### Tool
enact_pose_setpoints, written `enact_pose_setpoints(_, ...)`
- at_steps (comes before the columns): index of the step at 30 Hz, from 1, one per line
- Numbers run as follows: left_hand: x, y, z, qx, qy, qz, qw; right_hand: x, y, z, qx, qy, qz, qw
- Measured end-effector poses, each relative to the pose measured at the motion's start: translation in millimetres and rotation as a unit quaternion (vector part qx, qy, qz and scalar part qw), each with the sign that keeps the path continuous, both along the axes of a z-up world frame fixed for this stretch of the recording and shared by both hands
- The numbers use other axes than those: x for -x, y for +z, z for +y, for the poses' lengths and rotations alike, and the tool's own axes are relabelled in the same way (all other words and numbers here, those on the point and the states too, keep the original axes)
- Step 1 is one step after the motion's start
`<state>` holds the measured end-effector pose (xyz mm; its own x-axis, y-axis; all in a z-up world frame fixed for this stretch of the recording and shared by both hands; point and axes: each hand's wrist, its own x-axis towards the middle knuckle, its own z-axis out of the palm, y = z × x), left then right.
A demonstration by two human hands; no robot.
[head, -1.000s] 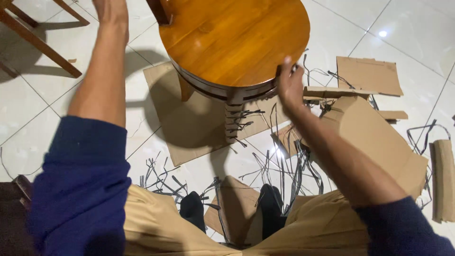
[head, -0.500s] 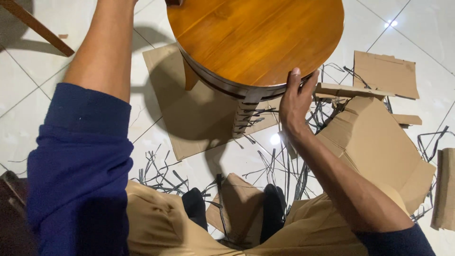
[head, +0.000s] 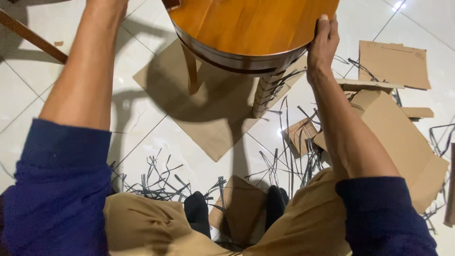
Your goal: Wrapping black plastic strips around the leg of a wooden stool
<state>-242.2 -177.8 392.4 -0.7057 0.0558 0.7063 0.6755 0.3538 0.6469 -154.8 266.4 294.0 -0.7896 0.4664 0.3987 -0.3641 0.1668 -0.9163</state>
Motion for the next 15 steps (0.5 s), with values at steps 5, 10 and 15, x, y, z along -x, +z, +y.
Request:
enact_pose_setpoints(5, -8.9, 35.4, 13.6, 0.045, -0.011, 0.047, 0.998, 29.6, -6.4, 14.1, -0.017, -0.023, 0.006, 1.000)
enact_pose_setpoints(10, -11.0, 66.6, 23.3, 0.086, -0.025, 0.096, 0.991, 37.6, 21.5, 6.2, -0.023, -0.022, -0.040, 0.999)
enact_pose_setpoints(15, -20.2, 77.4, 23.3, 0.117, -0.032, 0.113, 0.986, 46.3, 15.6, -7.7, -0.067, -0.152, -0.119, 0.979)
